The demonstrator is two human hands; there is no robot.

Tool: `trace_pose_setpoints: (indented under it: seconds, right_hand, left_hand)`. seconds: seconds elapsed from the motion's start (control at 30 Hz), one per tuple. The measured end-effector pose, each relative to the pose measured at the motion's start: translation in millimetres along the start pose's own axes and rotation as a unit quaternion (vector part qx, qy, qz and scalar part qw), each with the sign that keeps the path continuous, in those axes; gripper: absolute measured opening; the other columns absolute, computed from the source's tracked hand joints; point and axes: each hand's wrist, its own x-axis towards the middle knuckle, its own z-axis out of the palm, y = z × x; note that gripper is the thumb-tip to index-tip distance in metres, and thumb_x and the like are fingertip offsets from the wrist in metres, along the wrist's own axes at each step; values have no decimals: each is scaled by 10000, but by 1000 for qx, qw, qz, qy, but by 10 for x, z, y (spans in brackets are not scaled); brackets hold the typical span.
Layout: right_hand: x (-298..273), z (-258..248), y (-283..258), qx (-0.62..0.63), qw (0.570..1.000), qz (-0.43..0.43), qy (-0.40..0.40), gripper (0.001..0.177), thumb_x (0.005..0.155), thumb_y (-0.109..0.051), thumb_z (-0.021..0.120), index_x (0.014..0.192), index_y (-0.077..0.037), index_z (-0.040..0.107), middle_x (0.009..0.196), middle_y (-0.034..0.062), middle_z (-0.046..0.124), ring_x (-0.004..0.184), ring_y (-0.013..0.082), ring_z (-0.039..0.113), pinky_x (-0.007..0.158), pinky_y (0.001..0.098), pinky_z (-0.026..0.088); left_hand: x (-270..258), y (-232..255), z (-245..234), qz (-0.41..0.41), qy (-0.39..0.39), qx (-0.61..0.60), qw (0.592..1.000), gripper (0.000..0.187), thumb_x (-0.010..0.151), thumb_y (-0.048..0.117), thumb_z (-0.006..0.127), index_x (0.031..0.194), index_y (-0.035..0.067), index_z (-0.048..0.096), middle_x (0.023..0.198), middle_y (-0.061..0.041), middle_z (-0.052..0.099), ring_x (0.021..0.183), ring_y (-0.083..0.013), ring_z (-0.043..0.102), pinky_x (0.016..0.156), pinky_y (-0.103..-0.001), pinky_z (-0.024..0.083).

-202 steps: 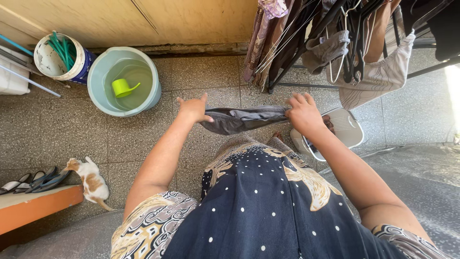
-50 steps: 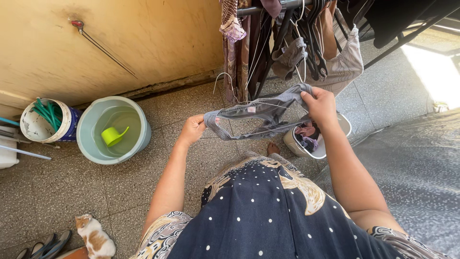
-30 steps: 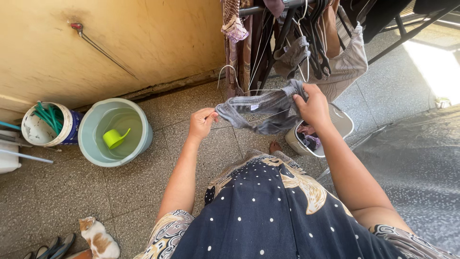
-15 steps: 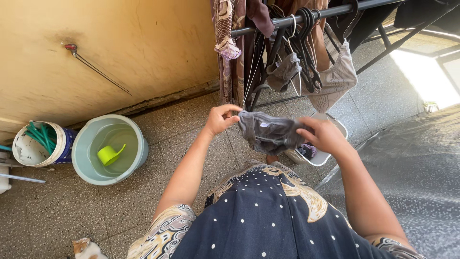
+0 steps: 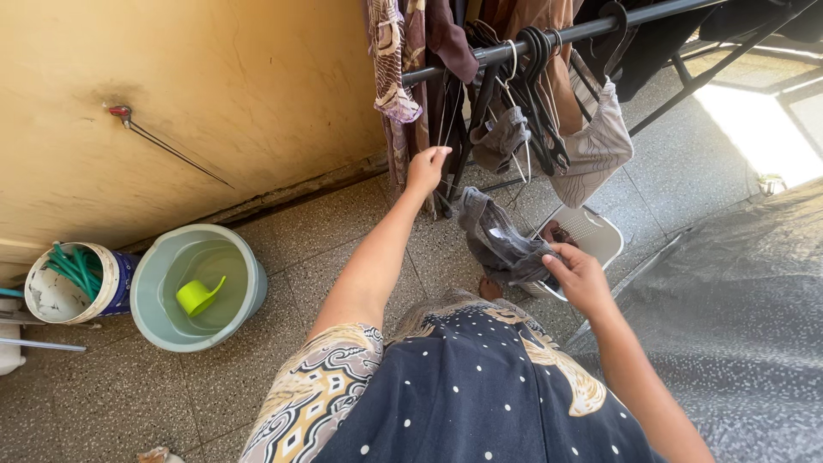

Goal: The person takes various items of clothing from a laundry basket and hangs them onto hangers on a drying rack by hand.

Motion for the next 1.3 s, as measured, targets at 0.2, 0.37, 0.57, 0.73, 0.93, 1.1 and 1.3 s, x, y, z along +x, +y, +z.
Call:
trace_pose_setpoints:
  seconds: [0.2, 0.37, 0.57, 0.73, 0.93, 1.1, 1.3]
  right_hand:
    - [131, 151, 162, 65, 997, 31, -20, 244, 1020, -161, 647, 1181, 6, 723, 915, -19, 694, 778, 68, 537, 688, 244, 429]
    - [80, -22, 31, 78, 996, 4, -35, 231, 1001, -136, 638, 1161, 8, 720, 926, -31, 716, 812, 35, 598, 740, 215, 496]
    - [347, 138, -16, 59, 998, 0, 24, 239, 1005, -155, 643, 1192, -25, 716, 833, -45, 653, 708, 35, 526, 625, 211, 426]
    - [765, 592, 21, 146, 989, 10, 20, 228, 996, -176, 641, 1176, -53, 708, 737, -83, 588, 593, 14, 433, 513, 211, 322]
    - [1228, 755, -239, 258, 966, 3, 33, 182, 1023, -169, 609, 1143, -51, 680, 635, -92, 478, 480, 14, 366, 423, 218, 259]
    - [1656, 789, -590, 279, 959, 22, 41, 157, 1024, -183, 601, 1119, -73, 660, 606, -83, 446, 427, 18, 335, 374, 224, 235]
    - [2294, 1021, -493, 295, 954, 34, 34, 155, 1028, -201, 609, 1084, -63, 650, 614, -51, 477, 416, 42, 363, 367, 236, 257]
  left_hand:
    - [-226, 298, -543, 20, 142, -17, 989, 270, 1021, 289, 610, 1141, 125, 789, 1032, -98, 790, 933, -199, 759, 808, -331, 568]
    - [-410, 599, -1037, -143, 121, -13, 982, 267, 981, 286, 636, 1170, 169, 784, 736, -45, 733, 599, -138, 701, 601, -282, 537]
    - [-471, 52, -816, -114, 119, -123, 979, 321, 1001, 144, 601, 1247, 72, 794, 735, -13, 669, 654, -72, 546, 607, -256, 444]
    - [-616, -276, -420, -123, 125, -264, 949, 416, 1019, 41, 525, 1393, 14, 706, 1025, -9, 628, 888, -69, 541, 788, -242, 441]
    - [-766, 77, -375, -88, 132, -215, 964, 418, 1030, 22, 501, 1430, 45, 617, 1234, -26, 682, 1080, -114, 631, 971, -285, 490]
    - [-941, 621, -546, 9, 159, -14, 987, 428, 1026, 24, 502, 1411, 109, 667, 1046, -70, 747, 889, -137, 679, 846, -299, 558]
    - [-914, 1029, -692, -141, 89, -273, 948, 384, 1005, 56, 571, 1381, 90, 640, 1203, -87, 742, 655, -89, 658, 541, -244, 595]
